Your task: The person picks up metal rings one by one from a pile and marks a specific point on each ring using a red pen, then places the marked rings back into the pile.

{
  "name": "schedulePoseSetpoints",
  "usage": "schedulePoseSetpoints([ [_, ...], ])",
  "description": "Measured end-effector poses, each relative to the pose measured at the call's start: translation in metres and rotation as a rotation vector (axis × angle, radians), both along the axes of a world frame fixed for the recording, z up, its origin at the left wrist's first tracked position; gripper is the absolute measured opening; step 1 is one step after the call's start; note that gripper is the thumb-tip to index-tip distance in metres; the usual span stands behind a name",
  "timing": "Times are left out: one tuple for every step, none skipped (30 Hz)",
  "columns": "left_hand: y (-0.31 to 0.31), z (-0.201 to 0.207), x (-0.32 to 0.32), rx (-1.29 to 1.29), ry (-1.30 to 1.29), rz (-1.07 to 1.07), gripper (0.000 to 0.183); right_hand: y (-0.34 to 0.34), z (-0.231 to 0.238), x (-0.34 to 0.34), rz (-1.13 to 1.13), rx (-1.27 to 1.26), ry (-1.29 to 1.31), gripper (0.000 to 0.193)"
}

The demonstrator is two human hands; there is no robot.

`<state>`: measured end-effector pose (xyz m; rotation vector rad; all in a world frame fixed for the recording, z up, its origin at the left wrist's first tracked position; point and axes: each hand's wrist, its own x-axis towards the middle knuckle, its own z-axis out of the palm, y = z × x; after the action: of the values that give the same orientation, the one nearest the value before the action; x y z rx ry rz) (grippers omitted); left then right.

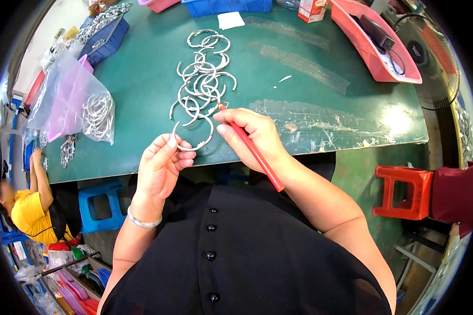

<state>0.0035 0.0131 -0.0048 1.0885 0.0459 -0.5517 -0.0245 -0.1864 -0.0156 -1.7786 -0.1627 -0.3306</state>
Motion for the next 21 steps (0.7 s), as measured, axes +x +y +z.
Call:
schedulePoseSetpoints([
  [-0.001, 0.001, 0.0, 0.018, 0.009, -0.002, 0.011, 0.0, -0.002, 0.0, -0.005, 0.042, 0.013, 0.017],
  [-0.002, 0.002, 0.001, 0.036, 0.018, -0.004, 0.012, 0.001, -0.003, 0.0, -0.011, 0.084, 0.025, 0.018],
  [-0.003, 0.003, 0.001, 0.052, 0.019, -0.006, 0.011, 0.0, -0.005, 0.0, -0.017, 0.125, 0.039, 0.019],
  [-0.004, 0.004, 0.001, 0.067, 0.02, -0.009, 0.011, -0.001, -0.007, 0.001, -0.006, 0.139, 0.025, 0.021],
  [-0.005, 0.004, 0.002, 0.082, 0.021, -0.012, 0.011, -0.001, -0.006, 0.001, -0.006, 0.167, 0.039, 0.022],
  [-0.005, 0.004, 0.001, 0.095, 0.025, -0.015, 0.011, -0.001, -0.003, 0.0, -0.006, 0.195, 0.054, 0.023],
  [-0.006, 0.004, 0.001, 0.108, 0.028, -0.017, 0.011, 0.0, -0.001, -0.001, -0.006, 0.223, 0.068, 0.023],
  [-0.006, 0.003, 0.001, 0.121, 0.031, -0.02, 0.011, -0.001, 0.001, -0.001, -0.006, 0.241, 0.088, 0.022],
  [-0.007, 0.004, 0.001, 0.14, 0.031, -0.02, 0.011, -0.001, 0.002, -0.001, -0.008, 0.261, 0.106, 0.022],
  [-0.008, 0.005, 0.001, 0.159, 0.031, -0.02, 0.011, -0.002, 0.004, -0.001, -0.008, 0.28, 0.125, 0.021],
  [-0.009, 0.005, 0.002, 0.177, 0.031, -0.019, 0.011, -0.003, 0.005, -0.001, -0.009, 0.3, 0.143, 0.021],
  [-0.01, 0.007, 0.001, 0.192, 0.034, -0.022, 0.011, -0.003, 0.005, -0.003, -0.013, 0.276, 0.103, 0.019],
  [-0.011, 0.008, -0.001, 0.206, 0.037, -0.023, 0.012, -0.005, 0.005, -0.003, 0.008, 0.215, 0.054, 0.019],
  [-0.011, 0.008, -0.002, 0.221, 0.041, -0.025, 0.012, -0.008, 0.004, -0.003, 0.03, 0.154, 0.007, 0.018],
  [-0.012, 0.009, 0.0, 0.235, 0.04, -0.026, 0.012, -0.01, 0.003, -0.001, 0.052, 0.094, -0.044, 0.018],
  [-0.013, 0.01, 0.002, 0.25, 0.038, -0.028, 0.012, -0.009, 0.004, 0.0, 0.059, 0.128, -0.025, 0.016],
  [-0.014, 0.01, 0.004, 0.265, 0.037, -0.029, 0.012, -0.007, 0.005, 0.001, 0.065, 0.162, -0.007, 0.015],
  [-0.014, 0.011, 0.004, 0.273, 0.04, -0.029, 0.012, -0.005, 0.005, 0.001, 0.074, 0.196, 0.014, 0.014],
  [-0.015, 0.012, 0.004, 0.28, 0.042, -0.029, 0.012, -0.005, 0.005, 0.001, 0.097, 0.186, 0.044, 0.013],
  [-0.015, 0.012, 0.003, 0.288, 0.045, -0.03, 0.012, -0.005, 0.004, 0.0, 0.119, 0.176, 0.073, 0.012],
  [-0.015, 0.012, 0.004, 0.287, 0.048, -0.031, 0.012, -0.005, 0.004, 0.0, 0.142, 0.166, 0.1, 0.013],
])
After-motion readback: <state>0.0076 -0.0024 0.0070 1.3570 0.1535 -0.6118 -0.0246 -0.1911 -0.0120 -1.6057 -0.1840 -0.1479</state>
